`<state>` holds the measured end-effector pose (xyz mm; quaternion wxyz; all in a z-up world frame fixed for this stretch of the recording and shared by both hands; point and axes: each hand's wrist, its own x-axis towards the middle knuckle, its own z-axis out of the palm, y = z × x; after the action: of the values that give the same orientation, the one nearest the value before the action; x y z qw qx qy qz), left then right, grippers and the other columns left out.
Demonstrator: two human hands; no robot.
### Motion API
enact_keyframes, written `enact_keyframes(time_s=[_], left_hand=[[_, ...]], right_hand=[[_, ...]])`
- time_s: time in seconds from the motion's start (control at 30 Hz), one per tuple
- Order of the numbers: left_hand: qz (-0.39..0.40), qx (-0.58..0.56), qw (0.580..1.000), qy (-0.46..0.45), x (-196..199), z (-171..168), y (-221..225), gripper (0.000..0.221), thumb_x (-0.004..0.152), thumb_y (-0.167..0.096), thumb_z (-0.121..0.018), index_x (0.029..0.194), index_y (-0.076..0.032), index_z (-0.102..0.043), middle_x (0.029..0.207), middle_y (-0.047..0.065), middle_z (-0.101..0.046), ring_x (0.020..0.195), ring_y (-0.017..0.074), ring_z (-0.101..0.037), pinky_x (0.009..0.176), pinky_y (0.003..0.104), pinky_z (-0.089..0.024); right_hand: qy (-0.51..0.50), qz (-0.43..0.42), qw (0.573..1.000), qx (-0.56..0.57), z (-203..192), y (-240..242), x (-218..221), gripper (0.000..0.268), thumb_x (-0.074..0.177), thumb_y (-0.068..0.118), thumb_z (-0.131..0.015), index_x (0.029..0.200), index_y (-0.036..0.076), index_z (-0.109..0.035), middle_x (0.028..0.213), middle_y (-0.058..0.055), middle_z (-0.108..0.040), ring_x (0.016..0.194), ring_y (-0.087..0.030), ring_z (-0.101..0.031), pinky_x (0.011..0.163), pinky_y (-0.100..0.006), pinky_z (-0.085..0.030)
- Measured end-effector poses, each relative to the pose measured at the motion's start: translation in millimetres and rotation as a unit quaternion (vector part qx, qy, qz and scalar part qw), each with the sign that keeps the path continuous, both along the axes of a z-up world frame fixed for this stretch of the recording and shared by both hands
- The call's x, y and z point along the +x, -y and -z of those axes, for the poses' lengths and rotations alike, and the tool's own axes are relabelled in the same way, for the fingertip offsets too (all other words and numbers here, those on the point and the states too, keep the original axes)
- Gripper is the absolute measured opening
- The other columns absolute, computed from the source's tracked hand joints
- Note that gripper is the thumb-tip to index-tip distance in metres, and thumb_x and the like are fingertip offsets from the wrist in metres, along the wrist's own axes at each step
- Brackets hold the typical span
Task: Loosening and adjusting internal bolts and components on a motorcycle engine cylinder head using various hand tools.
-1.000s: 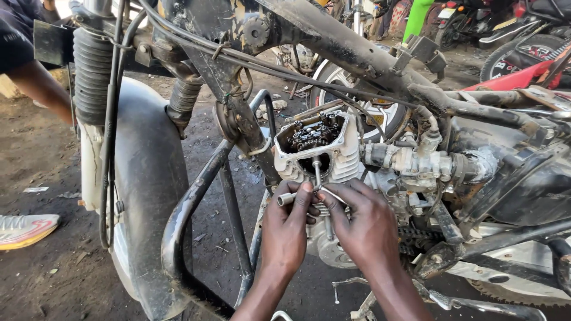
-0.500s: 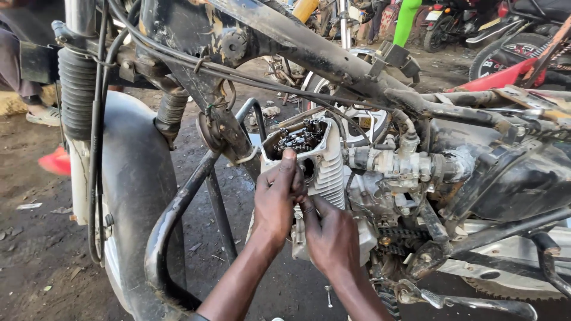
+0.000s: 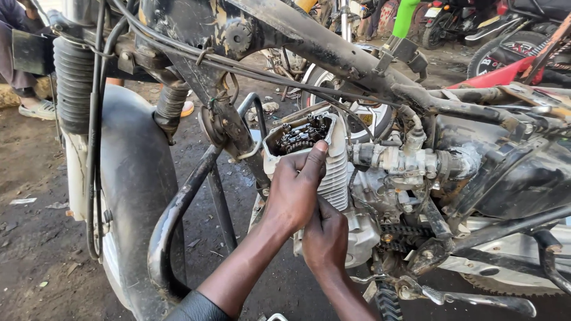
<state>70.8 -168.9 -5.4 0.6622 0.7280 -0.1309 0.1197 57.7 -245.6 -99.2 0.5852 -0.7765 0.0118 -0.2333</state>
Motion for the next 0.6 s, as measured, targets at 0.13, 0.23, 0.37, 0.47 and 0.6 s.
enact_keyframes(time_s=[0.13, 0.23, 0.37, 0.47, 0.6], left_hand=[[0.009, 0.013, 0.999, -0.029, 0.1, -1.9, -4.1, 0.058, 0.102, -0.054, -0.046, 0.056, -0.023, -0.031, 0.054, -0.007, -0.030, 0.052, 0.0118, -0.027, 0.056, 0.031, -0.030], [0.037, -0.042, 0.998, -0.025, 5.9, 11.0, -9.6, 0.055, 0.101, -0.054, -0.044, 0.057, -0.022, -0.034, 0.056, -0.006, -0.033, 0.054, 0.0129, -0.030, 0.063, 0.033, -0.033], [-0.013, -0.089, 0.990, -0.107, -22.6, 1.7, -22.4, 0.050, 0.087, -0.064, -0.044, 0.087, -0.015, -0.056, 0.081, -0.001, -0.057, 0.076, 0.0131, -0.049, 0.078, 0.031, -0.039], [-0.039, -0.161, 0.982, -0.086, -24.5, 24.2, -36.8, 0.051, 0.080, -0.061, -0.051, 0.105, -0.018, -0.060, 0.116, 0.003, -0.069, 0.106, 0.0188, -0.063, 0.093, 0.040, -0.048], [-0.084, -0.220, 0.964, -0.120, -46.4, 54.5, -50.0, 0.039, 0.092, -0.052, -0.051, 0.095, -0.014, -0.060, 0.099, 0.003, -0.064, 0.095, 0.0155, -0.059, 0.084, 0.034, -0.047]], right_hand=[[0.020, 0.000, 1.000, 0.010, 5.5, -2.8, 2.6, 0.042, 0.097, 0.035, -0.053, 0.065, 0.011, -0.062, 0.047, 0.000, -0.049, 0.044, -0.013, -0.036, 0.045, -0.035, -0.026], [-0.004, -0.010, 1.000, 0.002, 8.3, -6.2, 5.3, 0.046, 0.098, 0.044, -0.048, 0.071, 0.012, -0.066, 0.048, 0.001, -0.050, 0.044, -0.013, -0.039, 0.044, -0.034, -0.029], [-0.061, -0.004, 0.997, -0.043, 1.6, -8.2, 1.1, 0.056, 0.098, 0.056, -0.040, 0.086, 0.017, -0.078, 0.050, 0.001, -0.053, 0.045, -0.013, -0.042, 0.046, -0.034, -0.030], [-0.038, -0.018, 0.999, -0.028, 20.3, 7.5, 12.3, 0.055, 0.098, 0.060, -0.041, 0.076, 0.017, -0.066, 0.053, 0.005, -0.042, 0.041, -0.012, -0.037, 0.037, -0.032, -0.027], [-0.011, -0.008, 0.999, -0.047, 33.8, 18.0, 21.4, 0.059, 0.097, 0.063, -0.041, 0.068, 0.014, -0.059, 0.050, 0.005, -0.038, 0.036, -0.012, -0.035, 0.035, -0.034, -0.024]])
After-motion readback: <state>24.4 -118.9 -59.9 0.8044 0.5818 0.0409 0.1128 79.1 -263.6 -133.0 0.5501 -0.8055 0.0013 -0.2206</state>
